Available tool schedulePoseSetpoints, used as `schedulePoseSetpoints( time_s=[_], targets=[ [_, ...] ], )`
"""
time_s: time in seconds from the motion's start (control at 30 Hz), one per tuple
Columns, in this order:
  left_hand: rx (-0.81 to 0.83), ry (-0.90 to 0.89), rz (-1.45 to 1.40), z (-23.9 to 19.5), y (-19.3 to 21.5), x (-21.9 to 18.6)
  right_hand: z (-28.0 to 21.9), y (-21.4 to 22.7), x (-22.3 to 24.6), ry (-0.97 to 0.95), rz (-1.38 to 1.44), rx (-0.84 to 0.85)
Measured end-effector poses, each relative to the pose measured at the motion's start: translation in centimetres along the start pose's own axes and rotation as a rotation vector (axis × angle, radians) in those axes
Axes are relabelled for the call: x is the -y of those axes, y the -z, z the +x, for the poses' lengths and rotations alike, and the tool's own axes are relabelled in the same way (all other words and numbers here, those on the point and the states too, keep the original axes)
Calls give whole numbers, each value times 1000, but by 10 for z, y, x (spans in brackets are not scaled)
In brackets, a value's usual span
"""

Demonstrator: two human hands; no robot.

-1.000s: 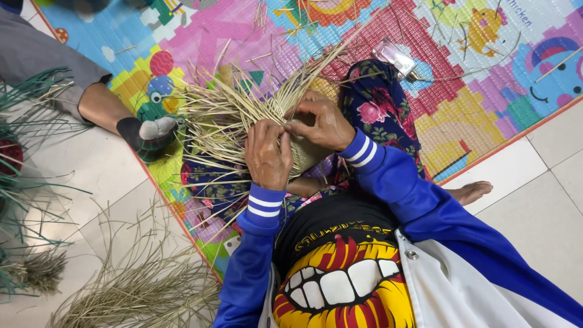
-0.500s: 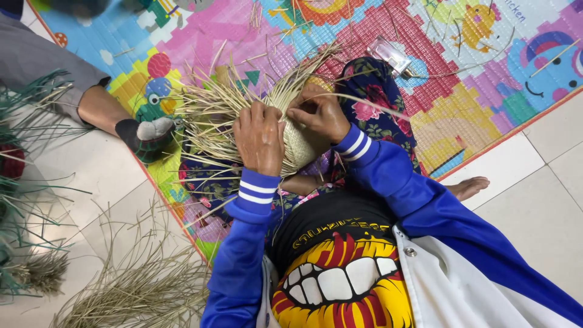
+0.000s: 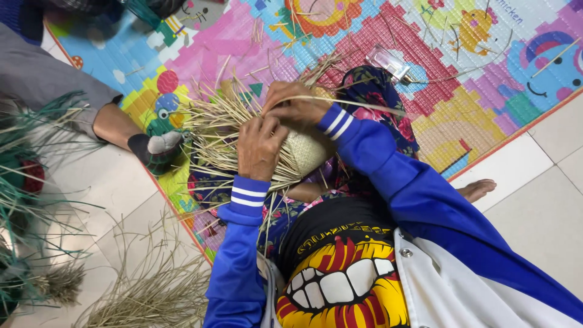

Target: Weaving a hat from dried straw or grass strands while sitting on the floor.

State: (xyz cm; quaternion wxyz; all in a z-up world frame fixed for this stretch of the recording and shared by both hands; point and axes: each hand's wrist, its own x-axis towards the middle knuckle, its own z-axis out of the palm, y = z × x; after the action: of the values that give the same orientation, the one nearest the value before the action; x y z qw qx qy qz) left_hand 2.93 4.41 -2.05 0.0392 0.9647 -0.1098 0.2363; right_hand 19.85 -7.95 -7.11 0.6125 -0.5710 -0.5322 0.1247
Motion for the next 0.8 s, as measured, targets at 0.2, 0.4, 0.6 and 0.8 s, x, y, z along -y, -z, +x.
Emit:
schedulePoseSetpoints(
  time_s=[0.2, 0.4, 0.6, 0.8],
  targets=[
    [31, 50, -16, 19, 21, -10, 10, 2, 5, -46, -10, 61],
    [104, 204, -83, 20, 16, -6, -38, 36, -8, -373, -418, -259],
    [19, 260, -48, -2, -1, -18, -61, 40, -2, -518, -522, -86],
    [-85, 250, -41, -3, 13, -32, -72, 22, -37, -326, -274, -126]
  ],
)
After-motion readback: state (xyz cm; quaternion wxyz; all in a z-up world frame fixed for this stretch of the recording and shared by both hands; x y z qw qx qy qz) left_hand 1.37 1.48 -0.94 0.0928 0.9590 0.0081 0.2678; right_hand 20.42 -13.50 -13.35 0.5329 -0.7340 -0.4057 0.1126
